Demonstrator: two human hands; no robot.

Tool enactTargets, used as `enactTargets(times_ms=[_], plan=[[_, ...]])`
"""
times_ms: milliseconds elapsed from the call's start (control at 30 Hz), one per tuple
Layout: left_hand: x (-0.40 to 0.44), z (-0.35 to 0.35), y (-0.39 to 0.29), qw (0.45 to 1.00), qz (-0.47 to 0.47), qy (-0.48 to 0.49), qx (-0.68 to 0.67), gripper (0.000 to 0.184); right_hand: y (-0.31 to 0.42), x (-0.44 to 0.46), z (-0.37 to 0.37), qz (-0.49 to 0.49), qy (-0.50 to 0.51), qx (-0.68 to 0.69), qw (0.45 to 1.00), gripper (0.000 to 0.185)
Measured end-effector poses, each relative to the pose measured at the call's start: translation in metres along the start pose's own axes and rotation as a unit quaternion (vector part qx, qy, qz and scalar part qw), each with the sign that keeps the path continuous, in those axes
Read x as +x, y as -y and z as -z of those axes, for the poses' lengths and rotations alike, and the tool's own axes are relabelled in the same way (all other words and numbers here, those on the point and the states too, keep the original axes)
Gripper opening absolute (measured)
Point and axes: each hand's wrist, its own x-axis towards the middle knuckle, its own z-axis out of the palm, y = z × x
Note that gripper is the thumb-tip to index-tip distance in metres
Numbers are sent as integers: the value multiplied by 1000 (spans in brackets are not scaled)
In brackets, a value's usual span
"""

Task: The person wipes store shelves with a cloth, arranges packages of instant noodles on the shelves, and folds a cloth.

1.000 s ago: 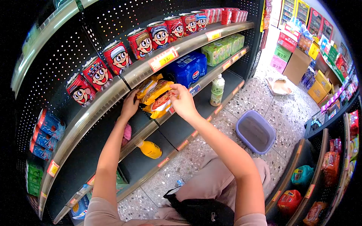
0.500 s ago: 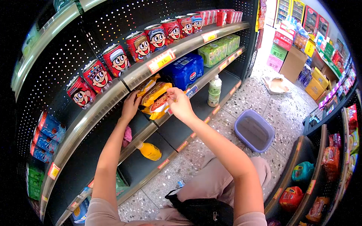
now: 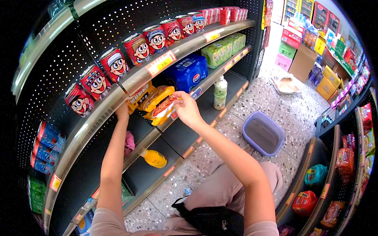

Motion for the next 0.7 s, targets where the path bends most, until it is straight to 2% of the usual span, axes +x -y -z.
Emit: enactTargets(times_ms=[67, 100, 200, 333, 400, 500, 600, 700], plan=[[6, -11, 17, 964, 117, -41, -235, 33, 1, -1, 0, 9, -2, 3, 1000, 34], [9, -17, 28, 920, 173, -61, -347, 34, 2, -2, 0, 8, -1, 0, 1000, 34], [10, -4, 18, 789, 249, -24, -561, 40, 3, -2, 0, 2, 10, 6, 1000, 33], [-2, 21, -40, 720, 331, 35, -609, 41, -13, 2, -6, -9, 35, 51, 998, 32], [-11, 23, -52, 702, 337, 76, -623, 41, -13, 2, -10, -28, 41, 80, 996, 34], [-23, 21, -57, 648, 396, 119, -640, 39, 1, -3, -14, -70, 43, 143, 986, 41], [-34, 27, -84, 596, 462, 116, -647, 38, 13, -6, -15, -86, 59, 212, 972, 45], [-48, 29, -101, 586, 464, 144, -648, 40, 19, -7, -14, -116, 86, 288, 947, 47]])
